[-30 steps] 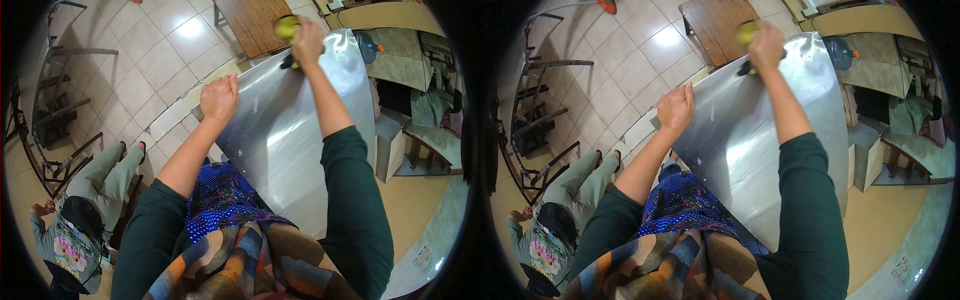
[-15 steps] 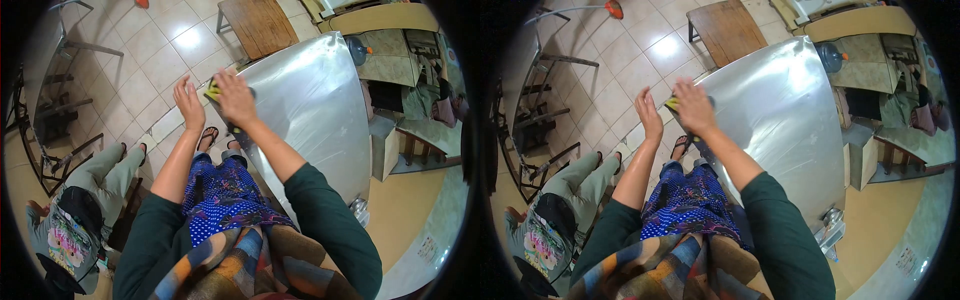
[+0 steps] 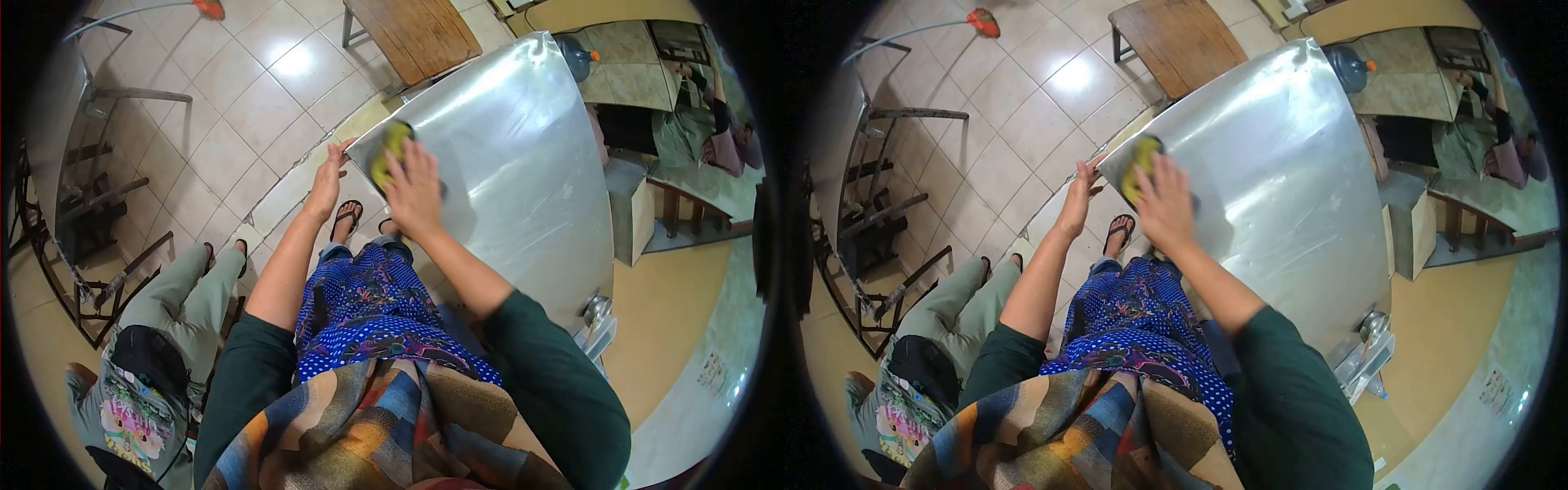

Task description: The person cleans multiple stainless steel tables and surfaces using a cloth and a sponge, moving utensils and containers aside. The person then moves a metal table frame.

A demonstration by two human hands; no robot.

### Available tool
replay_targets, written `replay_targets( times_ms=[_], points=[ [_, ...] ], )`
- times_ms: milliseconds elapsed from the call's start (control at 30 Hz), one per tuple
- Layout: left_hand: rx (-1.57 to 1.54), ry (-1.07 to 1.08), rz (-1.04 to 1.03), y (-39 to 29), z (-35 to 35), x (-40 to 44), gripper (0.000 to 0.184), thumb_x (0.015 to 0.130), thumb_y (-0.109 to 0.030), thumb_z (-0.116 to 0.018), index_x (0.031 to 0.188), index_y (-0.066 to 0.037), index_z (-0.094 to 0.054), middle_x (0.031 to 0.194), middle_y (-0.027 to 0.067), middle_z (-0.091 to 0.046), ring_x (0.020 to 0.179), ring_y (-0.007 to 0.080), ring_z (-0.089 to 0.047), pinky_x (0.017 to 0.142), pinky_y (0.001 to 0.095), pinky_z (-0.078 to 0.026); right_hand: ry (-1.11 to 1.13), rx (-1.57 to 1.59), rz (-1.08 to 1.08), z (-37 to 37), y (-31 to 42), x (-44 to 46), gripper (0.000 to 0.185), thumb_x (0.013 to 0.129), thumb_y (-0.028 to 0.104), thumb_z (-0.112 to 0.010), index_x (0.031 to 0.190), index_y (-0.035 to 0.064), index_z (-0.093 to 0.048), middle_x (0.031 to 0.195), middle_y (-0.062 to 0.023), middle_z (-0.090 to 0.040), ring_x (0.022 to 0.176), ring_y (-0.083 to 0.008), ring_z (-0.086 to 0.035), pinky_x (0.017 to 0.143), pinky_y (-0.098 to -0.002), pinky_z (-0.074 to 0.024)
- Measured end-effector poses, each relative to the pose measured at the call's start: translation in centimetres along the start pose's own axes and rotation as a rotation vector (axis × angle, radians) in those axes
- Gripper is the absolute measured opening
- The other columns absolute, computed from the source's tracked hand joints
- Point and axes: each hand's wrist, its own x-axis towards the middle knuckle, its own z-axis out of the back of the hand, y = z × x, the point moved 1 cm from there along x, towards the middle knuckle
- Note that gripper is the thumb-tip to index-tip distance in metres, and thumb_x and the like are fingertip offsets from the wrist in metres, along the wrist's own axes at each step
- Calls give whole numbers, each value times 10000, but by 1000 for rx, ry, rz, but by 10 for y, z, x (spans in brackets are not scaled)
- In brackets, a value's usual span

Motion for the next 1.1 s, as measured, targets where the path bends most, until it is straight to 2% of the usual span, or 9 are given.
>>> replay_targets(
  times_ms=[167,433,667,733,767,833,933,1033,1100],
  points=[
    [-187,22,68,10,5,8,1063,839,-828,-69,1425,-3,-398,1366,153,-514,1274,263,-449,1063,417,-300,-167,-2,122,-39,34,101,484,934,225,-505,1397,99,-441,1516,-114,-335,1421,-332,-256,1150,-507,-181],
    [-86,46,111,-4,3,8,1022,853,-811,-63,1425,-45,-426,1372,196,-510,1332,325,-401,1111,480,-218,59,-94,131,10,-41,-93,373,880,173,-558,1244,116,-609,1404,-117,-486,1344,-368,-372,1151,-543,-192],
    [93,-33,85,4,3,17,925,902,-761,-123,1389,-61,-481,1333,133,-557,1291,273,-450,1076,461,-260,-65,36,92,-13,7,5,249,886,303,-568,989,130,-714,970,-127,-669,1315,-382,-400,1149,-556,-177],
    [44,-73,102,16,12,25,922,900,-765,-137,1401,-60,-456,1356,111,-539,1290,250,-451,1064,446,-285,-1,65,73,-17,22,45,303,931,305,-483,1076,120,-674,1094,-128,-635,1370,-352,-326,1154,-546,-148],
    [2,-84,117,25,15,29,913,901,-765,-150,1404,-66,-450,1353,108,-542,1290,240,-448,1054,440,-293,9,26,69,-22,24,53,357,943,297,-454,1201,116,-622,1280,-119,-562,1407,-330,-268,1159,-545,-118],
    [-65,-236,93,15,-2,24,797,932,-719,-207,1356,-106,-490,1285,69,-567,1155,186,-501,953,369,-344,-249,98,93,-23,19,36,418,941,290,-459,1312,120,-551,1419,-94,-463,1422,-323,-243,1158,-542,-134],
    [108,-286,-3,9,-14,35,693,974,-629,-256,1371,-102,-470,1275,94,-555,1136,219,-499,952,381,-352,-211,-21,-45,-4,-8,-47,491,928,287,-482,1393,131,-473,1500,-70,-374,1438,-309,-216,1156,-545,-143],
    [151,-329,-90,12,-29,53,596,1014,-507,-304,1372,-56,-456,1255,149,-551,1141,248,-499,982,383,-362,-24,-17,-429,32,-47,-156,455,868,231,-529,1308,117,-531,1431,-114,-438,1353,-368,-330,1098,-576,-221],
    [237,-423,-175,12,-35,64,567,1023,-460,-317,1369,-30,-449,1234,161,-554,1157,265,-496,1007,373,-368,-70,-119,-667,34,-84,-246,433,819,214,-554,1223,59,-578,1364,-170,-487,1279,-398,-404,1070,-550,-263]
  ],
)
